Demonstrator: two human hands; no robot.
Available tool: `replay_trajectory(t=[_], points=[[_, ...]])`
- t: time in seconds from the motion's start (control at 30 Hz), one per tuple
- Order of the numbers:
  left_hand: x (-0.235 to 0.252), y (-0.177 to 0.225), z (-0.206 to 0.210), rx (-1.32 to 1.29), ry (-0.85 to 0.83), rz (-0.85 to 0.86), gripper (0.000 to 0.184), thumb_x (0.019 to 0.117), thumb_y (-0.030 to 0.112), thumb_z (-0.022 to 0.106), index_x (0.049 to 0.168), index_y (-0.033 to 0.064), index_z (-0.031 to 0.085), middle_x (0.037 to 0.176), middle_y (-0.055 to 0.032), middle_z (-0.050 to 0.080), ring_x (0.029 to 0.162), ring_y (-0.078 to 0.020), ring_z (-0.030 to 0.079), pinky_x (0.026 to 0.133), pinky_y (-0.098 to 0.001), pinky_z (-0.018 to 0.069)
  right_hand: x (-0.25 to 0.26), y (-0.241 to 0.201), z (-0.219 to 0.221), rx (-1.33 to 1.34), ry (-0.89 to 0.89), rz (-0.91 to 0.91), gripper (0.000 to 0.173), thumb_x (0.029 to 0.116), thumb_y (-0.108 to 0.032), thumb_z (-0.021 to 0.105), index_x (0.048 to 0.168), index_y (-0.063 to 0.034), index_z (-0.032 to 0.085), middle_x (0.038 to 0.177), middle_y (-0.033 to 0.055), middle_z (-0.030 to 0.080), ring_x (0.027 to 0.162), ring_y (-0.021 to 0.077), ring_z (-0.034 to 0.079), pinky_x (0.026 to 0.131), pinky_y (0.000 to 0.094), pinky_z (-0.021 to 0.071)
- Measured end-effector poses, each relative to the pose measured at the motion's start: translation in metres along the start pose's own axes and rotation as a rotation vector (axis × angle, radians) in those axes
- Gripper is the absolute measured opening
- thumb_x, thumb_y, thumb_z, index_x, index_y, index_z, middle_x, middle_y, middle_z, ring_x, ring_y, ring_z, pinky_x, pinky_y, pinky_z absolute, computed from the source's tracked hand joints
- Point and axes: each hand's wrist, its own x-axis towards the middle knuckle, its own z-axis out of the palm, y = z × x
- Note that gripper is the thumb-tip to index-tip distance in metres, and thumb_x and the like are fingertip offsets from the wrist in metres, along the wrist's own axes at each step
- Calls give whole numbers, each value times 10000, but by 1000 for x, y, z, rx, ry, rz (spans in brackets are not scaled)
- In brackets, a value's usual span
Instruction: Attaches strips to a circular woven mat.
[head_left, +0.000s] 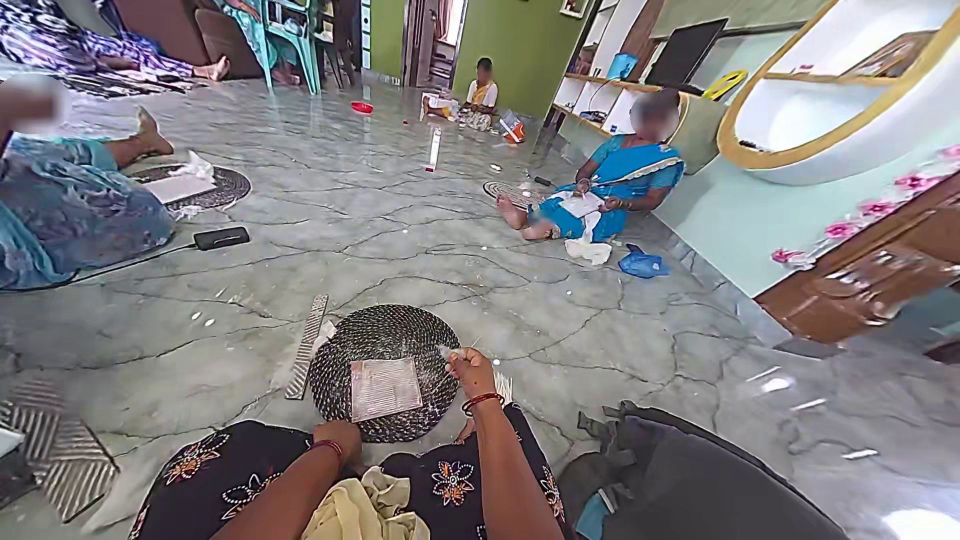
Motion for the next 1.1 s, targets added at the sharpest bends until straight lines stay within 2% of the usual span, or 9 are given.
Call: replay_trajectory(t=[0.2,0.43,0.57,0.63,0.7,0.9,1.03,1.1], points=[[3,-3,-2,-5,-12,50,508,1050,388,564,1215,-78,681,1383,-299,616,1335,-466,570,1049,-697,451,1,1,0,15,-5,-2,115,1012,-1,605,1068,94,637,863,85,651,714,72,604,700,223,523],[20,-8,1,13,-28,216,567,1077,453,495,1205,-68,679,1316,-309,648,1293,-464,602,1046,-687,457,3,0,1,-28,-14,4,121,1013,-10,608,1072,89,647,862,85,658,707,69,595,689,224,510],[5,-1,2,-47,36,43,448,1046,332,567,1210,-68,684,1359,-299,631,1306,-477,587,1033,-715,446,2,-1,1,-27,-23,2,129,1014,-13,606,1081,91,641,865,86,652,712,75,590,693,229,505],[3,2,6,-43,59,-44,451,1027,327,608,1201,-82,687,1368,-311,621,1322,-499,562,1040,-751,404,2,-1,0,-31,-26,3,131,1014,-13,605,1083,90,644,864,86,652,715,78,589,692,230,504],[4,2,6,-20,43,-54,468,1020,350,617,1199,-76,693,1373,-313,617,1333,-502,552,1039,-763,396,1,0,0,-34,-28,-5,127,1013,-13,603,1072,91,646,853,79,649,711,72,584,691,228,499],[9,-6,0,11,-28,43,517,1038,411,574,1193,-68,691,1366,-296,626,1327,-461,578,1039,-694,458,1,0,1,-57,-34,-4,134,1015,-23,604,1078,86,647,866,81,658,718,68,589,696,226,501],[19,-6,-2,-9,-41,219,564,1073,440,524,1210,-88,670,1322,-328,636,1299,-491,587,1048,-704,447,3,-1,0,-84,-26,13,174,1017,-19,603,1138,99,643,947,129,679,759,94,620,733,245,528],[17,-1,-1,-66,-44,291,562,1083,423,523,1269,-94,645,1347,-343,616,1317,-507,565,1081,-709,415,2,-1,-5,-109,-36,17,232,1021,-23,600,1199,123,631,1071,209,688,877,171,658,837,305,548]])
